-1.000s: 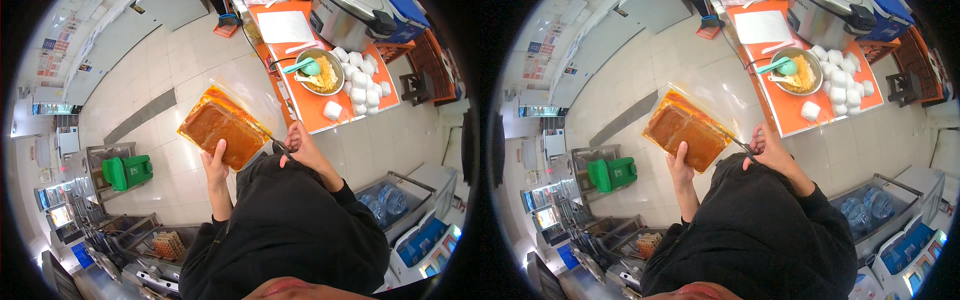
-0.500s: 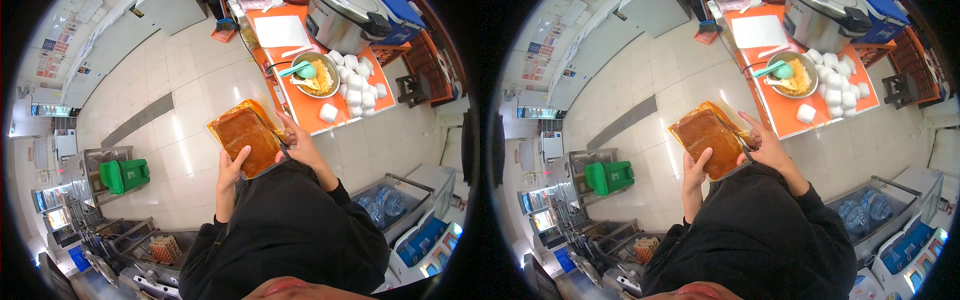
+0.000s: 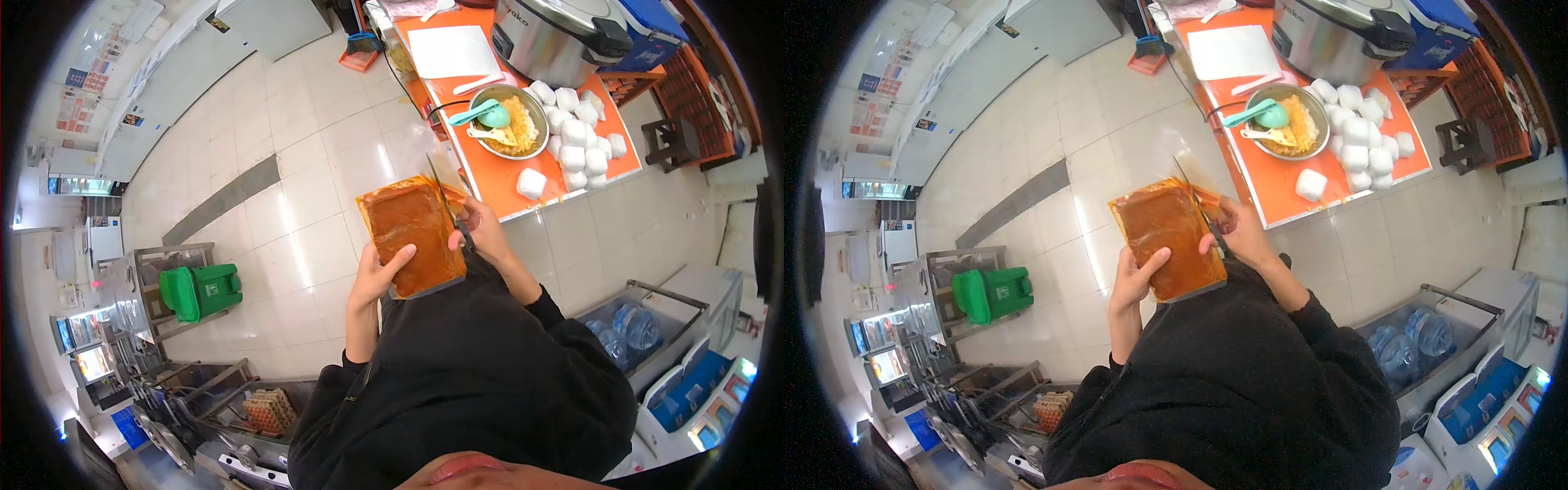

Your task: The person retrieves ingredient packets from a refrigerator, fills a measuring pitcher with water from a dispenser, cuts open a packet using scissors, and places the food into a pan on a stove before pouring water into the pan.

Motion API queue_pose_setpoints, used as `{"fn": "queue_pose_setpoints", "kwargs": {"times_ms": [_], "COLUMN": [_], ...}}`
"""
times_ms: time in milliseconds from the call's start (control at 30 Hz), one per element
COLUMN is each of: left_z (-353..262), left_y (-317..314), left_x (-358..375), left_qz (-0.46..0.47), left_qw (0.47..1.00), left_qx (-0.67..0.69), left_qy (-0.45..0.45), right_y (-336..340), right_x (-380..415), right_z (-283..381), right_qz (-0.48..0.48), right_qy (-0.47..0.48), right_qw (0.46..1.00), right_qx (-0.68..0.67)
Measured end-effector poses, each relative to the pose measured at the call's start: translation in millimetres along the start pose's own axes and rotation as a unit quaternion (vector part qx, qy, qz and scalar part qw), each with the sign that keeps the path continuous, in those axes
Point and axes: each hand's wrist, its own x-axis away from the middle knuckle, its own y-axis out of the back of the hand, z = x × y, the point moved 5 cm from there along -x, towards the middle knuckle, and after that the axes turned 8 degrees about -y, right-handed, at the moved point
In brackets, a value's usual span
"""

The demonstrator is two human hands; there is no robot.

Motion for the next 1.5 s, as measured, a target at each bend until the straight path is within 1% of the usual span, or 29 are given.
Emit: {"fn": "queue_pose_setpoints", "kwargs": {"times_ms": [33, 133, 167, 233, 300, 333, 400, 433, 500, 533, 600, 633, 700, 733, 800, 900, 967, 1000, 1033, 1100, 1200, 1300, 1333, 1433, 1467, 1500], "left_z": [5.5, 13.4, 19.2, 36.4, 51.5, 58.3, 63.7, 66.7, 66.7, 67.0, 65.2, 63.2, 63.4, 64.5, 56.0, 48.9, 45.0, 41.5, 37.3, 24.8, 9.9, 5.3, 4.2, 1.1, -0.9, -3.1], "left_y": [-1.9, -5.9, -1.2, 21.6, 35.0, 40.4, 48.4, 51.7, 52.2, 51.6, 52.9, 55.9, 60.0, 59.8, 51.9, 50.6, 53.9, 56.8, 59.9, 58.7, 46.6, 37.3, 35.8, 31.9, 29.8, 27.5], "left_x": [1.8, 9.1, 10.8, 9.6, 5.9, 6.5, 4.7, 4.4, 6.4, 6.5, 3.1, 1.8, -0.3, -0.7, -2.5, -3.3, -3.5, -3.6, -3.2, -4.9, -6.5, -5.7, -4.1, -0.3, 0.6, 1.9], "left_qz": [0.018, 0.02, 0.007, -0.015, 0.028, 0.046, 0.081, 0.099, 0.076, 0.065, 0.03, 0.012, 0.026, 0.033, 0.038, 0.025, -0.006, -0.03, -0.052, -0.056, -0.042, -0.026, -0.021, 0.008, 0.006, 0.004], "left_qw": [1.0, 0.999, 0.998, 0.99, 0.983, 0.978, 0.986, 0.987, 0.983, 0.978, 0.976, 0.975, 0.983, 0.986, 0.985, 0.987, 0.984, 0.98, 0.975, 0.982, 0.991, 0.995, 0.996, 1.0, 1.0, 1.0], "left_qx": [0.013, -0.014, 0.035, 0.13, 0.168, 0.186, 0.115, 0.078, 0.151, 0.187, 0.204, 0.211, 0.166, 0.146, 0.155, 0.154, 0.173, 0.195, 0.217, 0.182, 0.127, 0.094, 0.086, -0.007, -0.015, -0.022], "left_qy": [0.021, 0.039, 0.041, 0.048, 0.068, 0.078, 0.094, 0.103, 0.076, 0.062, 0.068, 0.07, 0.071, 0.071, 0.062, 0.047, 0.029, 0.016, 0.004, -0.017, -0.029, -0.017, -0.01, 0.013, 0.011, 0.009], "right_y": [1.8, 14.9, 21.1, 33.5, 33.8, 29.2, 18.9, 21.6, 34.5, 39.2, 43.1, 42.5, 42.6, 45.1, 53.8, 52.9, 53.1, 53.4, 68.8, 46.7, 16.4, -4.8, -5.6, -6.6, -8.5, -5.5], "right_x": [-3.2, -16.3, -16.9, -18.7, -16.5, -15.1, -14.7, -16.8, -23.9, -24.8, -24.9, -24.9, -23.8, -24.7, -28.1, -26.3, -22.4, -20.7, -20.2, -14.4, 5.1, 5.9, 4.6, -0.1, -0.8, -2.1], "right_z": [6.7, 8.6, 9.5, 7.5, 8.1, 8.2, 13.0, 13.8, 17.3, 18.4, 15.7, 14.9, 13.8, 12.1, 10.8, 17.7, 28.3, 32.1, 9.4, 1.5, -10.0, -7.2, -8.7, -10.1, -7.8, -11.4], "right_qz": [-0.006, -0.005, 0.002, 0.024, 0.031, 0.024, 0.012, -0.006, -0.04, -0.047, -0.062, -0.051, -0.031, -0.043, -0.062, -0.024, -0.073, -0.095, -0.049, 0.055, 0.062, 0.045, 0.05, 0.052, 0.047, 0.056], "right_qy": [0.011, -0.015, -0.01, -0.034, -0.041, -0.062, -0.098, -0.086, -0.061, -0.07, -0.087, -0.077, -0.06, -0.056, -0.049, -0.034, 0.01, 0.032, -0.05, -0.083, -0.092, -0.057, -0.051, -0.023, -0.009, -0.03], "right_qw": [1.0, 1.0, 1.0, 0.999, 0.999, 0.997, 0.988, 0.986, 0.982, 0.981, 0.978, 0.975, 0.968, 0.969, 0.973, 0.969, 0.996, 0.994, 0.995, 0.993, 0.986, 0.995, 0.994, 0.996, 0.997, 0.998], "right_qx": [-0.01, -0.011, 0.029, 0.025, 0.016, -0.029, -0.12, -0.14, -0.174, -0.173, -0.179, -0.202, -0.243, -0.236, -0.217, -0.243, -0.05, 0.048, 0.074, 0.056, 0.126, 0.071, 0.08, 0.073, 0.052, 0.019]}}
